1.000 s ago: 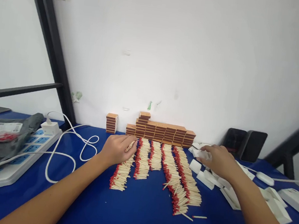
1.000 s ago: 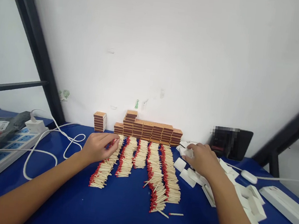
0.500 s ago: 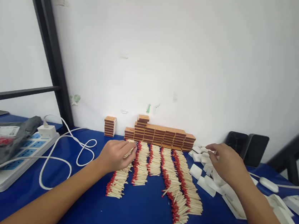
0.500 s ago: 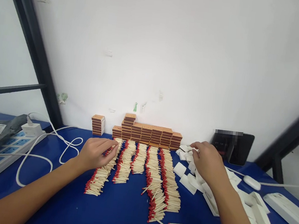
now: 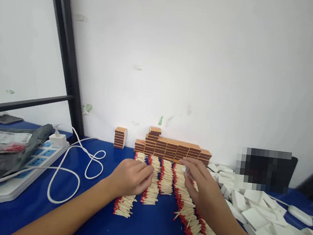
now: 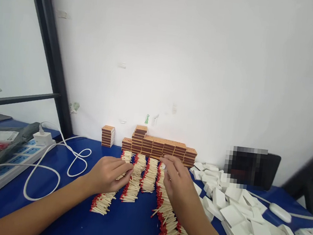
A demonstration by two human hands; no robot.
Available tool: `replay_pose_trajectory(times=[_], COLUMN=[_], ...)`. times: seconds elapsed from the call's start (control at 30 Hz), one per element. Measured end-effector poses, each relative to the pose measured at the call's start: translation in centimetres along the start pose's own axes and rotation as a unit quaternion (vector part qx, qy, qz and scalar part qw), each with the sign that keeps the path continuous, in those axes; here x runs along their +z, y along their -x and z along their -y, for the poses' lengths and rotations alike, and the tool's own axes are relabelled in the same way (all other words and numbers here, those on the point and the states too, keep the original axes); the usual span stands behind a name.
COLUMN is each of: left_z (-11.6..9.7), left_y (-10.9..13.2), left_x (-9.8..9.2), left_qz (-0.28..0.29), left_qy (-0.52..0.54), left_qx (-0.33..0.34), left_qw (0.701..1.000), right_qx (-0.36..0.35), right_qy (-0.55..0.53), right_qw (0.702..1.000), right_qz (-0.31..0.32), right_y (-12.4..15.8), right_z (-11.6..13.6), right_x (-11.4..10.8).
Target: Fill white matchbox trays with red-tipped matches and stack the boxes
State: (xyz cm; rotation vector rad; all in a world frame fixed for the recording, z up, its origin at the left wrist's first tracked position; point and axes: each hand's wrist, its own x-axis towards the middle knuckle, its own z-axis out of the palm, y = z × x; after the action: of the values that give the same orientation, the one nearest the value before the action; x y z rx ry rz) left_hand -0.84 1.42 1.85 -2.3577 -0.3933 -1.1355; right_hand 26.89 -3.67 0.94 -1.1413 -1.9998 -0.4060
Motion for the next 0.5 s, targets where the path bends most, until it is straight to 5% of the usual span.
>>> replay_pose_trajectory(times=[0.37,0.5], left_z=[-3.3,-3.0], left_y=[-0.5,0.0], left_x=[0.2,0.8], left_qz=[0.078,0.030], left_qy=[0.161,0.188], left_qx=[-0.121,-0.118], left_qw=[0.976,0.975], right_qx=[-0.040,-0.048], right_qy=[-0.119,-0.113], right_qw=[0.990,0.989], right_qz=[0.060,0.088], right_y=[0.4,0.6], right_z=[5.4,5.8], right_x=[0.6,0.5])
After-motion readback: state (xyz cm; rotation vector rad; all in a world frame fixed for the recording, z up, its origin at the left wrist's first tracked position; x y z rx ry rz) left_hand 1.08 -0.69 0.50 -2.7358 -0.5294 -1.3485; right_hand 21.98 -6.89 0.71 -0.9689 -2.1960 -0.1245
